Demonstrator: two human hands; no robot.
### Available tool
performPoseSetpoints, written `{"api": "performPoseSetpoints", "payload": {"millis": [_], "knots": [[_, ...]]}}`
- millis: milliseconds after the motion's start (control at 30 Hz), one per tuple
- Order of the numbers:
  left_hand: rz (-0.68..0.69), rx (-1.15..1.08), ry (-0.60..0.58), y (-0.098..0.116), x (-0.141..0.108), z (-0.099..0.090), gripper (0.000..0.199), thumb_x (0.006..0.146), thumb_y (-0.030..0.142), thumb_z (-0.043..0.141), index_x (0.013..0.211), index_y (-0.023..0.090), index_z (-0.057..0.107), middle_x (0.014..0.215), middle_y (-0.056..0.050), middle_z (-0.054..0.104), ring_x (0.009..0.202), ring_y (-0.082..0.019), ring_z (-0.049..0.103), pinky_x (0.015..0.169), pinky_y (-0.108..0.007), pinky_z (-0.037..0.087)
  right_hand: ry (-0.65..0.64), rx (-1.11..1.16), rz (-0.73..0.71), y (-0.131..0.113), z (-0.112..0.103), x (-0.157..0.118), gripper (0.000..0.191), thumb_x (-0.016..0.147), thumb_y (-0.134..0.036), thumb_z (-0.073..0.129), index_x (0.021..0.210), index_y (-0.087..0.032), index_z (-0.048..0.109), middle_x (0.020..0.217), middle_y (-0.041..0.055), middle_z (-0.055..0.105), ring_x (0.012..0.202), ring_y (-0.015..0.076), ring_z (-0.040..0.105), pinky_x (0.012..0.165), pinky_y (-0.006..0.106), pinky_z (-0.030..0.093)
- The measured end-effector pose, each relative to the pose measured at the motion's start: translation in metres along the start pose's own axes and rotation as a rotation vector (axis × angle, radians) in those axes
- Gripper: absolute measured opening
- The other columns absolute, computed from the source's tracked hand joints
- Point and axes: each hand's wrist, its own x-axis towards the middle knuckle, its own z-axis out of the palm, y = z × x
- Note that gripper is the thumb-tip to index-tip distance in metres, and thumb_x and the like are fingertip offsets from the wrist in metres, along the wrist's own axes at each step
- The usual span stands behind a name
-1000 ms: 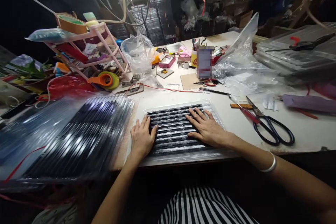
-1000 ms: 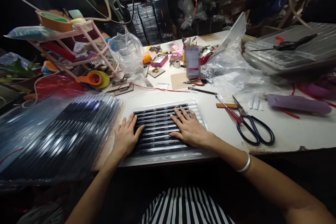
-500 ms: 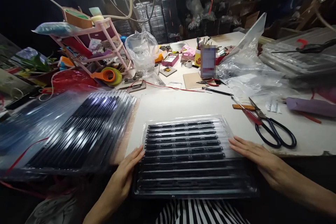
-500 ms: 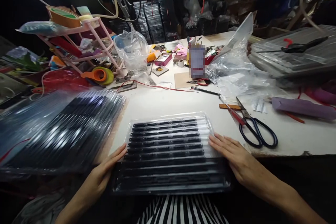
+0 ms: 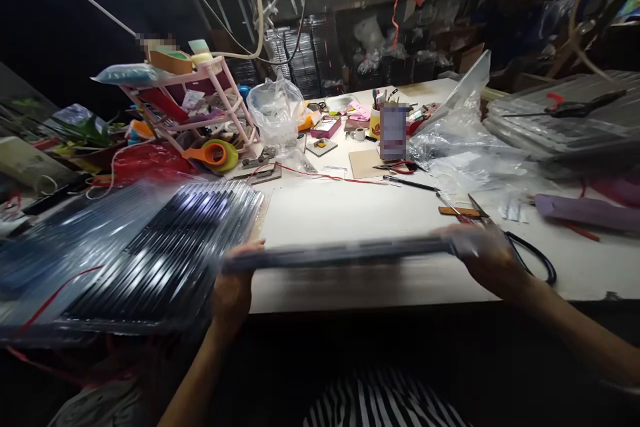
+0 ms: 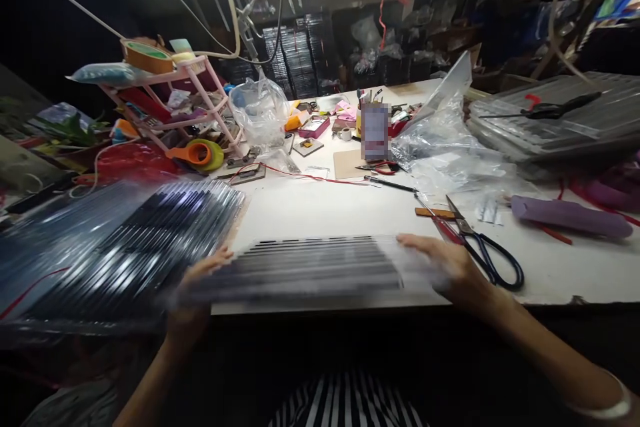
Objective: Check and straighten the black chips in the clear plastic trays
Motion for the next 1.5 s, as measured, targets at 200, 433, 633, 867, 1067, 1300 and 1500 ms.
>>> {"api": "performPoseSetpoints", "payload": {"millis": [200, 433, 633, 867, 1067, 1300, 1500], "knots": [[-0.099, 0.164, -0.041, 0.023, 0.06, 0.017, 0.042, 0.091, 0.05, 0.026, 0.085, 0.02, 0.056, 0.063, -0.003, 0.059, 0.061, -0.021, 0.059, 0.059, -0.033, 0.045, -0.081, 0.181, 0.248, -0.024, 0.017, 0.055, 0.042, 0.094, -0.055, 0.027, 0.092, -0.02, 0.051, 0.058, 0.0008, 0.064, 0.048, 0.0166, 0.059, 0.053, 0.028, 0.045], [-0.113, 0.461, -0.299, -0.004, 0.058, 0.042, 0.043, 0.09, 0.042, 0.028, 0.069, 0.018, 0.058, 0.066, -0.013, 0.062, 0.067, -0.027, 0.062, 0.064, -0.037, 0.045, -0.269, -0.149, 0.331, -0.017, 0.041, 0.069, 0.05, 0.091, -0.058, 0.031, 0.066, -0.02, 0.054, 0.064, 0.0086, 0.066, 0.066, 0.0234, 0.064, 0.06, 0.032, 0.045], [0.055, 0.582, -0.349, 0.025, 0.044, 0.055, 0.045, 0.092, 0.038, 0.029, 0.119, 0.014, 0.056, 0.125, -0.022, 0.055, 0.121, -0.036, 0.046, 0.096, -0.054, 0.034, -0.259, -0.351, 0.146, -0.034, 0.062, 0.067, 0.045, 0.091, -0.049, 0.042, 0.118, -0.016, 0.057, 0.125, 0.0206, 0.057, 0.119, 0.0358, 0.05, 0.091, 0.05, 0.039], [0.329, 0.506, -0.59, 0.029, 0.029, 0.081, 0.064, 0.092, 0.053, 0.031, 0.146, 0.02, 0.024, 0.155, -0.013, 0.014, 0.142, -0.031, 0.007, 0.111, -0.053, 0.009, -0.405, -0.409, -0.273, -0.067, 0.085, 0.066, 0.06, 0.094, -0.053, 0.032, 0.143, -0.018, 0.035, 0.153, 0.0187, 0.021, 0.141, 0.0358, 0.016, 0.108, 0.056, 0.018], [0.337, 0.505, -0.638, 0.027, 0.032, 0.073, 0.08, 0.083, 0.065, 0.04, 0.146, 0.02, 0.022, 0.155, -0.017, 0.01, 0.141, -0.035, 0.003, 0.109, -0.058, 0.009, -0.416, -0.419, -0.211, -0.073, 0.083, 0.068, 0.07, 0.09, -0.062, 0.033, 0.144, -0.019, 0.032, 0.153, 0.0184, 0.019, 0.141, 0.037, 0.012, 0.108, 0.059, 0.016], [0.303, 0.603, -0.553, 0.04, 0.027, 0.077, 0.063, 0.092, 0.053, 0.028, 0.146, 0.02, 0.025, 0.154, -0.014, 0.017, 0.142, -0.032, 0.011, 0.111, -0.054, 0.012, -0.342, -0.428, -0.228, -0.077, 0.087, 0.064, 0.065, 0.091, -0.059, 0.033, 0.142, -0.019, 0.036, 0.152, 0.0182, 0.023, 0.14, 0.0359, 0.017, 0.108, 0.058, 0.016], [0.342, 0.658, -0.535, 0.038, 0.027, 0.08, 0.069, 0.09, 0.058, 0.032, 0.146, 0.018, 0.024, 0.154, -0.017, 0.014, 0.141, -0.034, 0.012, 0.111, -0.055, 0.013, -0.376, -0.402, -0.283, -0.075, 0.086, 0.063, 0.067, 0.091, -0.058, 0.033, 0.144, -0.016, 0.033, 0.153, 0.0213, 0.018, 0.141, 0.0379, 0.012, 0.108, 0.059, 0.014]]}}
